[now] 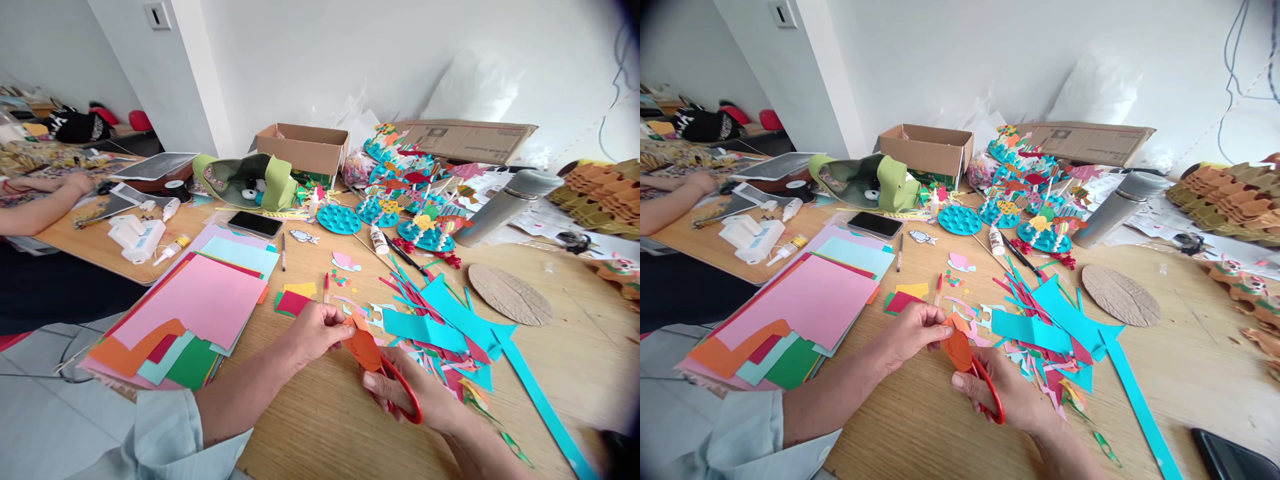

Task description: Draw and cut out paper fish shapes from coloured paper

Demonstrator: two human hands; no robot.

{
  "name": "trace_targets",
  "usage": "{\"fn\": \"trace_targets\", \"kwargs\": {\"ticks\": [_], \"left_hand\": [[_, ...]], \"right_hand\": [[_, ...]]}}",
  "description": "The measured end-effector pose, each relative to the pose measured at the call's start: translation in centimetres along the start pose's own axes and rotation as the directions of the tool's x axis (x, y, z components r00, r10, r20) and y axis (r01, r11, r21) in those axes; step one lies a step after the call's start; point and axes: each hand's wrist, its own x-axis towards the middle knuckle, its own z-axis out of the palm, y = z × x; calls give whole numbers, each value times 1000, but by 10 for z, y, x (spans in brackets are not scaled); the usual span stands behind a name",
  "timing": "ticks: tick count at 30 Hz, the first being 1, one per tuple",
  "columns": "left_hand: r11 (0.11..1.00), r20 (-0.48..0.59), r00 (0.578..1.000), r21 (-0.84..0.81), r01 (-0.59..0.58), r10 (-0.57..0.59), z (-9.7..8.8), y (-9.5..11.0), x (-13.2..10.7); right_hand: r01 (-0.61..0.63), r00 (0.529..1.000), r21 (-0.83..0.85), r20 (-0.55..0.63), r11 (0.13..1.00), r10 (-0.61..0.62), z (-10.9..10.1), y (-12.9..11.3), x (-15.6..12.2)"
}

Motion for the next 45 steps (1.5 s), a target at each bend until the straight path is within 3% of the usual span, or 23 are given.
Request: {"fn": "trace_targets", "kwargs": {"ticks": [32,45], "left_hand": [[997,-8,999,-53,51,-51,-1,0,2],[1000,-5,1000,4,28,-28,-1,0,2]], "right_hand": [[10,1000,-21,-1,1000,-10,-1,1,1],[35,998,-38,47,999,-33,-2,-3,1]]}}
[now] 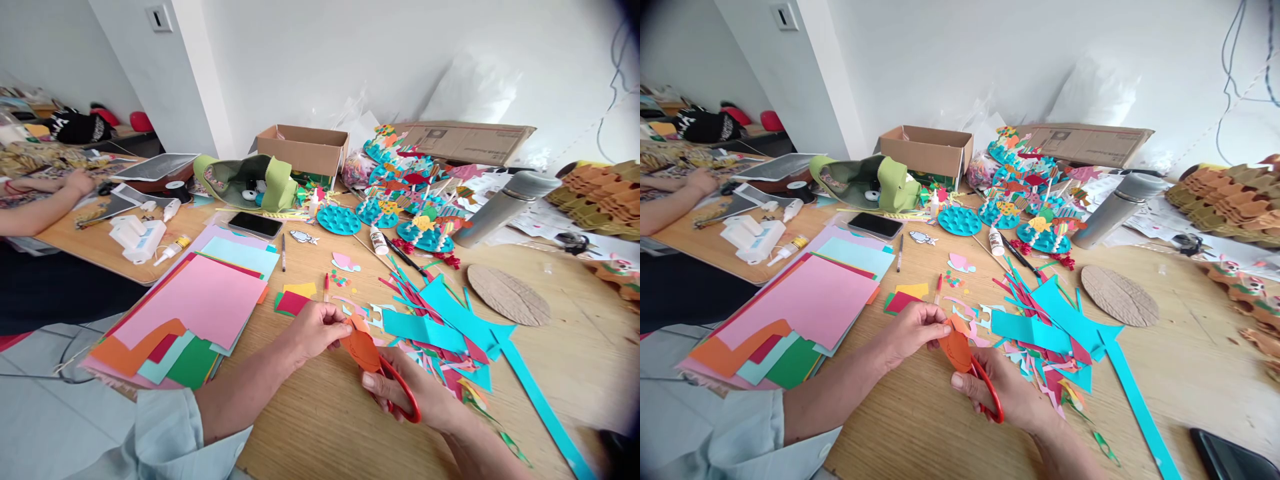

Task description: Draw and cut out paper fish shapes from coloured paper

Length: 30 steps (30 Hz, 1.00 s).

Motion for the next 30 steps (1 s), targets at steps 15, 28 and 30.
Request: {"fn": "trace_targets", "kwargs": {"ticks": [15,28,30], "left_hand": [[1000,27,1000,-7,-12,12,-2,1,2],[999,29,1000,-34,0,1,-2,1,1],[1000,33,999,-31,4,-3,-2,1,1]], "right_hand": [[7,1000,-4,5,1000,-7,-1,1,0],[-18,1000,62,-7,998,18,1,-1,0],[-15,1000,79,18,997,14,0,-2,0]]}}
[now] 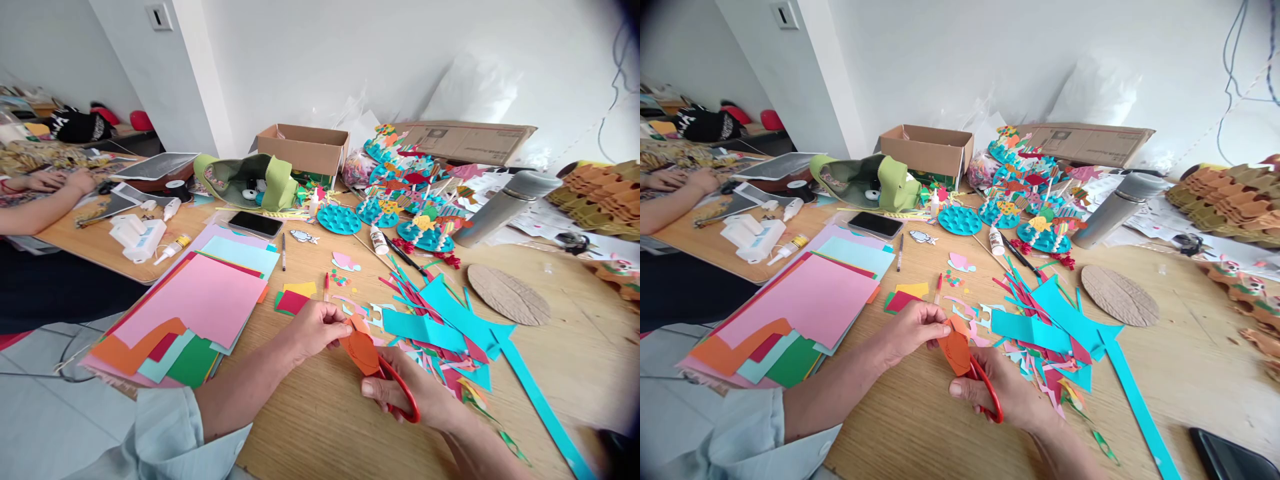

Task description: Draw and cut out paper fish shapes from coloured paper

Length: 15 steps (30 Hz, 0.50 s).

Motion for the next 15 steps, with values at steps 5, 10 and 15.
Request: {"fn": "trace_targets", "kwargs": {"ticks": [5,10,15], "left_hand": [[1000,8,1000,17,-1,1,0,-1,1],[1000,7,1000,-1,15,-15,0,0,1],[1000,9,1000,-10,8,-8,0,0,0]], "right_hand": [[-27,999,14,25,1000,27,1,-3,1],[-82,996,-22,-17,996,82,2,-4,0],[-83,996,-54,-36,995,81,3,-5,0]]}}
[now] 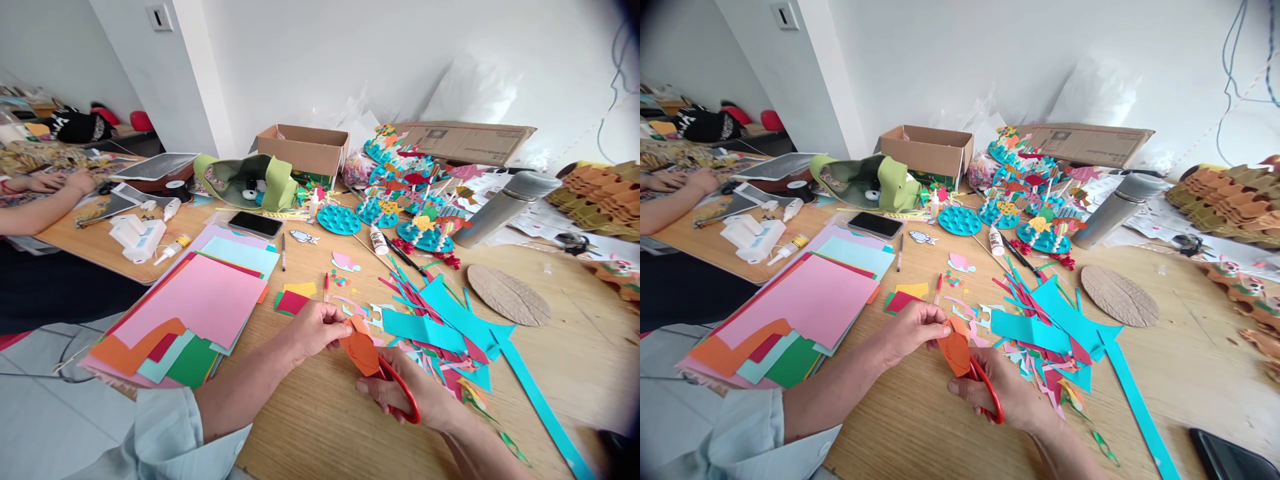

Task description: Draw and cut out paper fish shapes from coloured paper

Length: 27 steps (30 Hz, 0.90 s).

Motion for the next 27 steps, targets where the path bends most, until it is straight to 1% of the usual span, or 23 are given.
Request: {"fn": "trace_targets", "kwargs": {"ticks": [5,17,22,27], "left_hand": [[1000,0,1000,-7,0,0,0,0,-1],[1000,-9,1000,-8,7,-7,-1,1,-1],[1000,-35,999,12,2,-2,-1,-1,1],[1000,-35,999,27,-3,4,-1,-3,2]], "right_hand": [[27,1000,-5,-2,1000,-27,0,1,1],[-6,1000,-27,-18,1000,5,-2,6,2],[27,1000,-36,-10,999,-28,-1,6,2],[8,1000,-31,-21,999,-8,-1,4,1]]}}
